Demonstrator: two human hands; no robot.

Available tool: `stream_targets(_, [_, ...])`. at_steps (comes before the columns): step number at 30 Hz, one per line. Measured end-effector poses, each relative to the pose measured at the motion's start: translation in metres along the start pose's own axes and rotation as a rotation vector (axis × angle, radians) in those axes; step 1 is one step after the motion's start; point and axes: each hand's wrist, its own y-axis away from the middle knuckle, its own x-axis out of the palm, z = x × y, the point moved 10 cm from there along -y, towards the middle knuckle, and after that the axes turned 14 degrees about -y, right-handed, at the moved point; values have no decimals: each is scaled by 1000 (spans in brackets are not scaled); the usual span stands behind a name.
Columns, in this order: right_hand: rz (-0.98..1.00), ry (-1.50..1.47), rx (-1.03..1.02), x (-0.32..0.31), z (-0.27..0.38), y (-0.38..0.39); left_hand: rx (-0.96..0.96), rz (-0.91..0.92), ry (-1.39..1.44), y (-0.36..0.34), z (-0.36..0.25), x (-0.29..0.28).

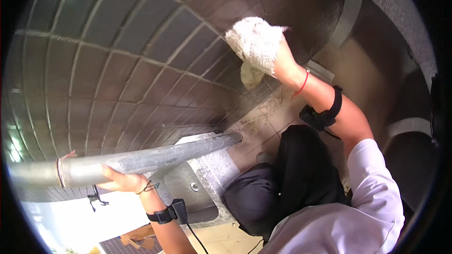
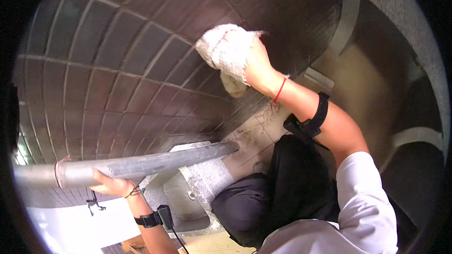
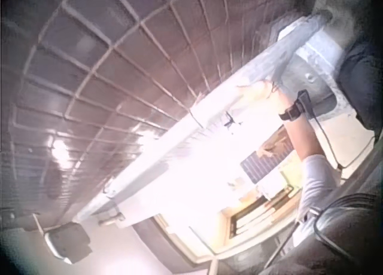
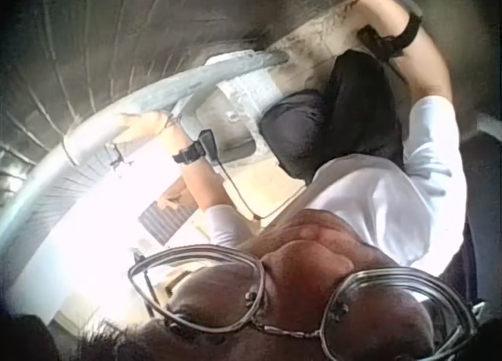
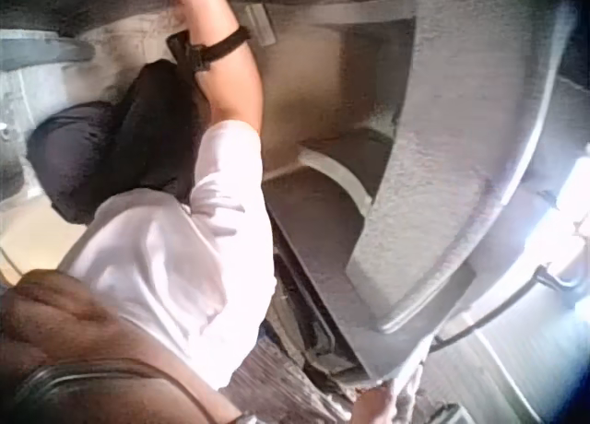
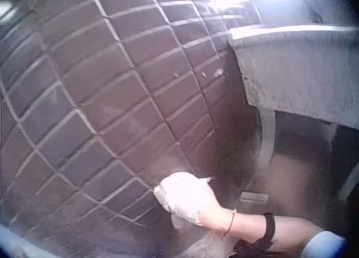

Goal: Clean the tiled wall and space above a urinal using a cloth.

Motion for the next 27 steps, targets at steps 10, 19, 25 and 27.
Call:
stream_targets(10, [472, 1852, -657, 89, 183, -104, -9, 1, -95, -6, 2, -10])
stream_targets(19, [-15, -169, 263, -8, -90, 51, -50, 28, -20, -3, 4, 0])
stream_targets(25, [140, 156, 418, -1, -138, 119, -78, 28, 33, 2, 3, 4])
stream_targets(27, [-29, -227, 470, -14, -170, 140, -66, 32, 77, 5, 1, 8])
